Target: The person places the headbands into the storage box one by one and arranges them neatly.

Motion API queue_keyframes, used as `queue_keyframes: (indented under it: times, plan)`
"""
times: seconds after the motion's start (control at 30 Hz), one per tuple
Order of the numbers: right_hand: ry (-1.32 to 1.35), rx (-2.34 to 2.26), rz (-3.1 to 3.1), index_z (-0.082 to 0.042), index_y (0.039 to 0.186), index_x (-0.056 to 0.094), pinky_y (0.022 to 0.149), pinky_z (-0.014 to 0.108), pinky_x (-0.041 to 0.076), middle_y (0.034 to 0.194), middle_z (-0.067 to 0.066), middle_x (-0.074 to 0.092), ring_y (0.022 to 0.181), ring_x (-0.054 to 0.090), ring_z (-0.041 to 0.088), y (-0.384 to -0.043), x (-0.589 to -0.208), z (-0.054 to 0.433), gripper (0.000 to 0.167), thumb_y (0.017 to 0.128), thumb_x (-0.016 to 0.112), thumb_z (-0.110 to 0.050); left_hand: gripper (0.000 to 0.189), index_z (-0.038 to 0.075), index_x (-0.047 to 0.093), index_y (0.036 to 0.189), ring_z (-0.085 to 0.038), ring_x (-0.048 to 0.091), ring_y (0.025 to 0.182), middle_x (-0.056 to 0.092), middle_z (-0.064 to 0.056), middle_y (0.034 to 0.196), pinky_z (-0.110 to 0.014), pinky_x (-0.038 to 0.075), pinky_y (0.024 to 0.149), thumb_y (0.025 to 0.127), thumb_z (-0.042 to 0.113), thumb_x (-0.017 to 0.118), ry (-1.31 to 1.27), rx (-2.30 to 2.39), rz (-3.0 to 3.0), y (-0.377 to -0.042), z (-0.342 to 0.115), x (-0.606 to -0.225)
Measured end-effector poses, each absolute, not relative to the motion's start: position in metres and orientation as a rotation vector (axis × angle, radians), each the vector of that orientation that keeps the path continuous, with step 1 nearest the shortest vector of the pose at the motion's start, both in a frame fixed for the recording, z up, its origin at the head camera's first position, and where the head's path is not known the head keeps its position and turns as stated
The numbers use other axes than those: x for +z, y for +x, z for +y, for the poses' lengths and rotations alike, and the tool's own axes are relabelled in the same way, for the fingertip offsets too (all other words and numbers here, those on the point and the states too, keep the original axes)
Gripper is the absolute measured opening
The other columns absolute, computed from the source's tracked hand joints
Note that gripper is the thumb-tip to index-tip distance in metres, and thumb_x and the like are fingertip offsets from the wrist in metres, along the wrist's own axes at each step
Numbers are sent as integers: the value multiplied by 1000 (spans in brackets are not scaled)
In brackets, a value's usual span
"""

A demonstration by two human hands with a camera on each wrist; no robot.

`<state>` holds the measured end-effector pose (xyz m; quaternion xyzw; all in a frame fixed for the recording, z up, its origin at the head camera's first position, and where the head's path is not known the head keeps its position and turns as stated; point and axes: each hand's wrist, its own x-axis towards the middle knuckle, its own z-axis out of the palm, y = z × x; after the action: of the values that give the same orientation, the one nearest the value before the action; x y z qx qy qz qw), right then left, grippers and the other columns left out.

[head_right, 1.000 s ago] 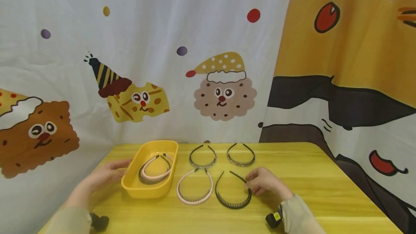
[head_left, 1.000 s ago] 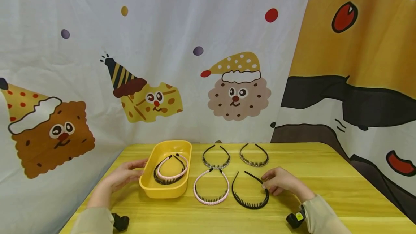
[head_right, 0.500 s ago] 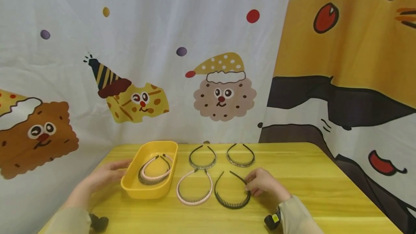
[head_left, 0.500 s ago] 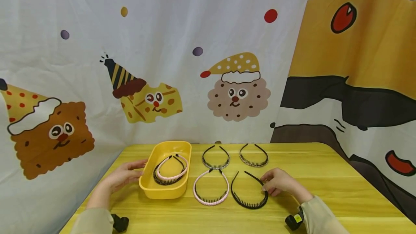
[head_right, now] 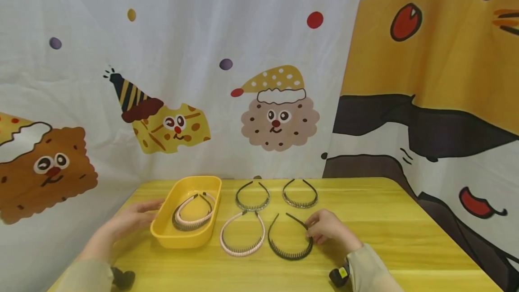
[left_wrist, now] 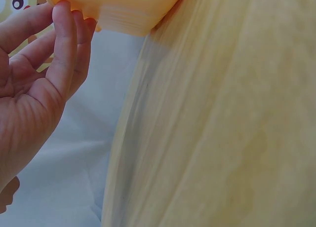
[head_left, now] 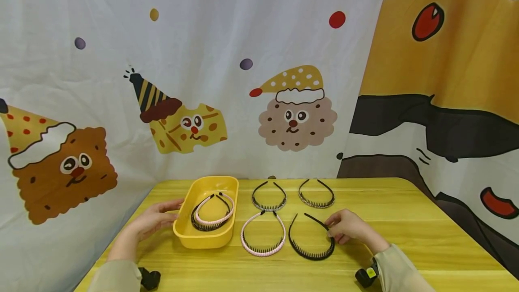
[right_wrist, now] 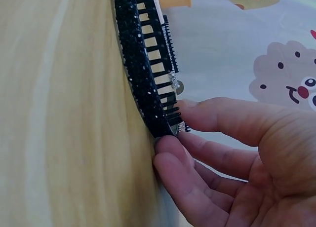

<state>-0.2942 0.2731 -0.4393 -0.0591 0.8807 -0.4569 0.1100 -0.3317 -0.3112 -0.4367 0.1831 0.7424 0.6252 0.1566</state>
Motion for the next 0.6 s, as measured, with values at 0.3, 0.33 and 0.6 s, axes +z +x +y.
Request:
queue_keyframes:
  times: [0.3, 0.33, 0.6]
  plan:
    - [-168, -1354, 2625, 11, 112, 64, 55, 39, 56, 83, 11, 60, 61, 60, 22, -293, -439, 273, 38, 78, 73, -3, 66, -13, 18, 148, -19, 58, 115, 19, -38, 150, -33, 51, 90, 98, 8, 55, 532, 1768, 2141, -330, -312, -436]
    - [-175, -1355, 2628, 11, 112, 64, 55, 39, 56, 83, 11, 60, 61, 59, 22, -293, -439, 273, 38, 78, 72, -3, 66, -13, 18, 148, -20, 57, 115, 19, -38, 149, -33, 51, 90, 99, 8, 55, 538, 1765, 2144, -330, -312, -436]
    - [-179, -1352, 2659, 12, 112, 64, 53, 38, 55, 71, 10, 60, 57, 57, 20, -293, -439, 273, 38, 77, 71, -2, 67, -12, 18, 149, -19, 58, 114, 21, -36, 150, -33, 51, 91, 98, 8, 56, 500, 1767, 2158, -332, -312, -439]
